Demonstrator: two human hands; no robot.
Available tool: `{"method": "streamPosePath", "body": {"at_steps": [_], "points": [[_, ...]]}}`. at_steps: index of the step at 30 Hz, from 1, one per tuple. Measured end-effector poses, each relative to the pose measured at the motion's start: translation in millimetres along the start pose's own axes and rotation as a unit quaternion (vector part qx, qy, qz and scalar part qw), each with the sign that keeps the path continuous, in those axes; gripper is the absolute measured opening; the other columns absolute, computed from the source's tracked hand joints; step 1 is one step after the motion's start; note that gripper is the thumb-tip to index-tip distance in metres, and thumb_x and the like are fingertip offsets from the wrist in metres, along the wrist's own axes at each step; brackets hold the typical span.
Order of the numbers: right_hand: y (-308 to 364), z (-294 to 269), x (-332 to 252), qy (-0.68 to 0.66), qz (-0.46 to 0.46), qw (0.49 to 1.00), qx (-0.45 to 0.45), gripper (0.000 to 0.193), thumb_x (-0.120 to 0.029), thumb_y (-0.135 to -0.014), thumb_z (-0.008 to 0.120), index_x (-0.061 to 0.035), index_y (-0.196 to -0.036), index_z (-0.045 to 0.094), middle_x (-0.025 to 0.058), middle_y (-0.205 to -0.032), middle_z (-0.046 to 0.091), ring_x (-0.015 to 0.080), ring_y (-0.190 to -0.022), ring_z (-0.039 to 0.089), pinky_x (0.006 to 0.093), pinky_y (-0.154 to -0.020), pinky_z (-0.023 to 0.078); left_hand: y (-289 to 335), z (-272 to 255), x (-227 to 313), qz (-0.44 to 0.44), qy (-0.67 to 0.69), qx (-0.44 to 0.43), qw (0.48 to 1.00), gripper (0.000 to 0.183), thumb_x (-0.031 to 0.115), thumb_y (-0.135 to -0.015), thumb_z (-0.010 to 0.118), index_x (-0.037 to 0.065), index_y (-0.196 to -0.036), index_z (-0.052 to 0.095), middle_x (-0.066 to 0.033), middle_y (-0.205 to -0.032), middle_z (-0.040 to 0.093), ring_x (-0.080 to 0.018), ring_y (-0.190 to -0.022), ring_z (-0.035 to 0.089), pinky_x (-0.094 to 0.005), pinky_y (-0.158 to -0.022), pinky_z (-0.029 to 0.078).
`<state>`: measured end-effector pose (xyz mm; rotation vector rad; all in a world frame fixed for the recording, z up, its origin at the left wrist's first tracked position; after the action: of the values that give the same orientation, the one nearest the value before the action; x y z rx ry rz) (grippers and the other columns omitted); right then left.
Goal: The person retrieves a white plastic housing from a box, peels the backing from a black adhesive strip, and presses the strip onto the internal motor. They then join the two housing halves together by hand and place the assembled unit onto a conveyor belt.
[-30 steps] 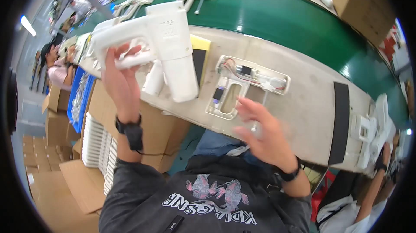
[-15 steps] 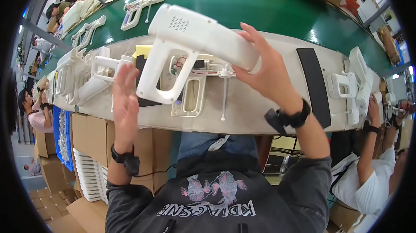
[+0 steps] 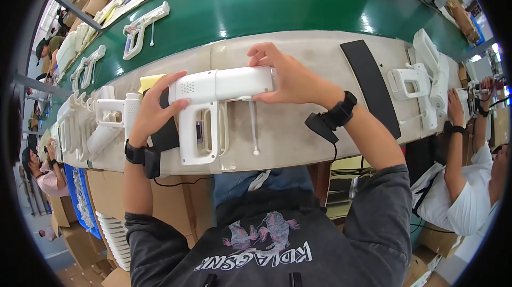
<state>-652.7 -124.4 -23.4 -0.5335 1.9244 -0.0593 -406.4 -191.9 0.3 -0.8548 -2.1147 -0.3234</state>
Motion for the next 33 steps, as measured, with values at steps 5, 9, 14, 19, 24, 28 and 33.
{"method": "streamPosePath", "body": {"at_steps": [5,9,14,19,24,28,33], "points": [[1,-4,5,0.013,0.001,1.000,0.014,0.073,-0.009,-0.074,0.086,-0.0089,-0.134,0.043,0.0076,-0.128,0.056,0.0253,-0.122,0.057,0.0424,-0.111,0.043,-6,10,-11,0.003,-0.050,-0.012,0.999,0.058,0.016,-0.086,0.077,0.004,-0.139,0.057,-0.0155,-0.134,0.061,-0.0285,-0.127,0.055,-0.0376,-0.112,0.037],[8,0,20,0.103,0.001,0.994,0.027,0.076,-0.012,-0.074,0.088,-0.0092,-0.135,0.044,0.0087,-0.126,0.062,0.0254,-0.121,0.058,0.0411,-0.107,0.045,1,25,-19,0.007,-0.086,-0.006,0.996,0.058,0.020,-0.087,0.078,0.006,-0.140,0.057,-0.0156,-0.136,0.060,-0.0320,-0.131,0.052,-0.0401,-0.111,0.040],[13,-1,22,0.122,-0.003,0.991,0.058,0.071,-0.015,-0.072,0.090,-0.0083,-0.132,0.054,0.0085,-0.126,0.066,0.0263,-0.118,0.059,0.0405,-0.104,0.046,3,22,-10,0.030,-0.172,0.035,0.984,0.059,0.022,-0.089,0.077,0.010,-0.143,0.055,-0.0176,-0.138,0.058,-0.0338,-0.134,0.050,-0.0400,-0.111,0.041],[8,-3,18,0.145,-0.006,0.988,0.057,0.061,-0.015,-0.070,0.090,-0.0073,-0.125,0.064,0.0078,-0.122,0.068,0.0276,-0.112,0.061,0.0401,-0.103,0.047,-4,27,-18,-0.073,-0.076,-0.056,0.993,0.054,0.022,-0.090,0.076,0.007,-0.137,0.055,-0.0190,-0.133,0.060,-0.0356,-0.121,0.059,-0.0392,-0.104,0.046],[2,2,7,0.176,-0.033,0.984,0.014,0.060,-0.015,-0.070,0.090,-0.0070,-0.124,0.064,0.0068,-0.119,0.068,0.0255,-0.112,0.060,0.0383,-0.101,0.047,-9,23,-10,0.009,-0.115,-0.053,0.992,0.051,0.021,-0.090,0.075,0.005,-0.134,0.055,-0.0177,-0.131,0.062,-0.0341,-0.116,0.062,-0.0388,-0.101,0.048],[0,-2,9,0.126,-0.019,0.991,0.033,0.061,-0.015,-0.069,0.090,-0.0074,-0.124,0.063,0.0059,-0.119,0.068,0.0243,-0.112,0.060,0.0378,-0.101,0.047,-17,19,-8,0.054,-0.084,-0.058,0.993,0.052,0.021,-0.091,0.075,0.004,-0.136,0.054,-0.0163,-0.131,0.061,-0.0338,-0.120,0.059,-0.0380,-0.103,0.047],[3,0,17,0.155,0.007,0.988,0.007,0.062,-0.015,-0.071,0.089,-0.0086,-0.126,0.063,0.0060,-0.124,0.066,0.0264,-0.116,0.059,0.0379,-0.103,0.046,-21,44,-2,0.026,-0.107,-0.093,0.990,0.058,0.024,-0.089,0.076,0.006,-0.140,0.054,-0.0167,-0.133,0.060,-0.0335,-0.122,0.058,-0.0390,-0.106,0.045]]}}
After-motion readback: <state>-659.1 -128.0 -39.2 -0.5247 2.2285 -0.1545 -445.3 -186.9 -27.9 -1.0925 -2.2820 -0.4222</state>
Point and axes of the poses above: each hand's wrist, its own y-axis away from the middle knuckle, its own z-axis out of the palm, x = y × z, the point moved 9 cm from there along -y, towards the middle knuckle
